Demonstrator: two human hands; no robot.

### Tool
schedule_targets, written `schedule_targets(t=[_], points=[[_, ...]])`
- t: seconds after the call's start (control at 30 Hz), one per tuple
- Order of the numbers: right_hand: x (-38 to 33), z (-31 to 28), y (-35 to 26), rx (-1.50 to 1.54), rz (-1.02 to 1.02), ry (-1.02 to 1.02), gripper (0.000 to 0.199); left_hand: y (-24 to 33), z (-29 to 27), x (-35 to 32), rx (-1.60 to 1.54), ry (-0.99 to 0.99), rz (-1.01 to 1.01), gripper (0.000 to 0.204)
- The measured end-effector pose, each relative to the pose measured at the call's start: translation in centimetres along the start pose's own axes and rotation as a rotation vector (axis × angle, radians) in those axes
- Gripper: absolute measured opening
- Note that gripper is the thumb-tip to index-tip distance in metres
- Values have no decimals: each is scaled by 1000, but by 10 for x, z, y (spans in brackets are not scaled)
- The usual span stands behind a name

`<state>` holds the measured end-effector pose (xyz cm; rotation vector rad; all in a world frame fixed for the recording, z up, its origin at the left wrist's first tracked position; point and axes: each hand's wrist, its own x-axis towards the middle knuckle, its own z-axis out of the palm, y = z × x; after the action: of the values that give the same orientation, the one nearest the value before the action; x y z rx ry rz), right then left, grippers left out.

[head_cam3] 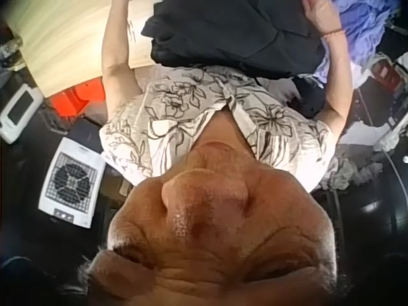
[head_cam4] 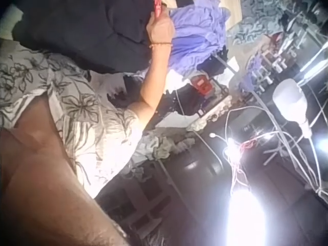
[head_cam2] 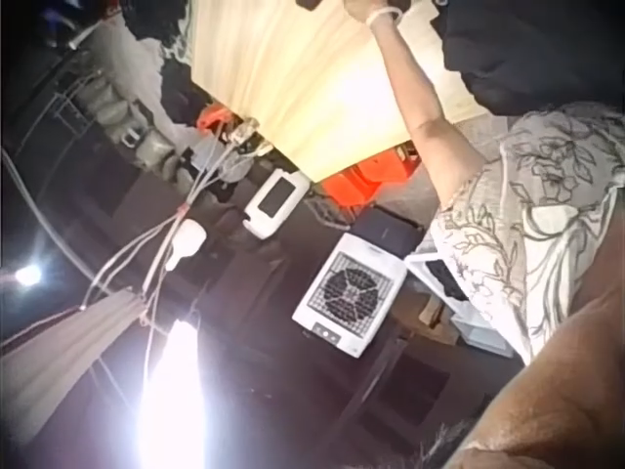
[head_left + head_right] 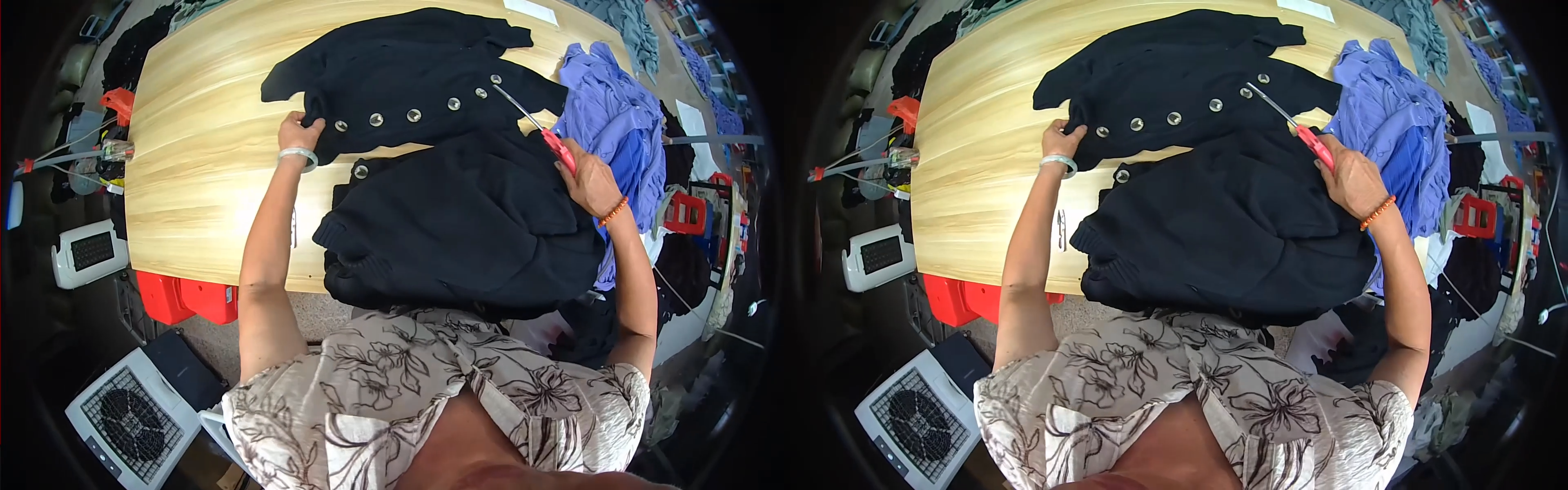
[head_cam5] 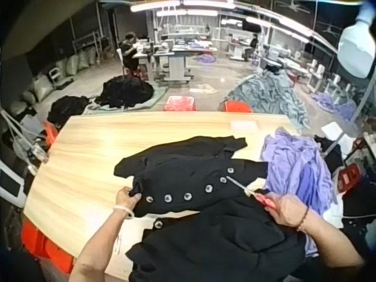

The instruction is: Trimming loose threads from black garments using a pair of scissors.

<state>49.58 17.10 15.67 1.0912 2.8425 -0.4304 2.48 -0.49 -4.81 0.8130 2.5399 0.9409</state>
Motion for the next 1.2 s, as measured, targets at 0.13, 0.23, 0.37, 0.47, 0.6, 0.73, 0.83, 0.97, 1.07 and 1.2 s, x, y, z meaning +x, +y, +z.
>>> schedule_targets(t=[0.13, 0.23, 0.37, 0.47, 0.6, 0.73, 0.83, 0.97, 1.07, 1.2], points=[[-4, -7, -9, 3, -32, -29, 32, 68, -25, 2, -588, -145, 87, 32], [-6, -14, -22, 38, -119, -107, 30, 162, -44, -3, -530, -224, 295, 36], [8, -12, -40, 26, -339, -43, 30, 313, -44, -59, -1020, -446, 365, 23], [34, -4, -56, 39, -305, -77, 35, 381, -44, -103, -1152, -528, 496, 22], [62, 1, -51, 5, -5, -127, 44, 409, -68, -164, -1334, -716, 565, 18], [50, 12, 32, -343, -10, 276, 45, 353, -57, -172, -1229, -489, 701, 24], [5, 40, 97, -500, -101, 614, 37, 290, -57, -165, -1223, -532, 288, 22], [-44, 68, 104, -402, 72, 276, 34, 204, -42, -139, -998, -387, 147, 20], [-54, 59, 103, -315, -58, -18, 39, 116, -20, -104, -723, -331, 195, 21], [-46, 35, 82, -106, 154, -193, 31, 16, 12, -74, 72, -299, 141, 34]])
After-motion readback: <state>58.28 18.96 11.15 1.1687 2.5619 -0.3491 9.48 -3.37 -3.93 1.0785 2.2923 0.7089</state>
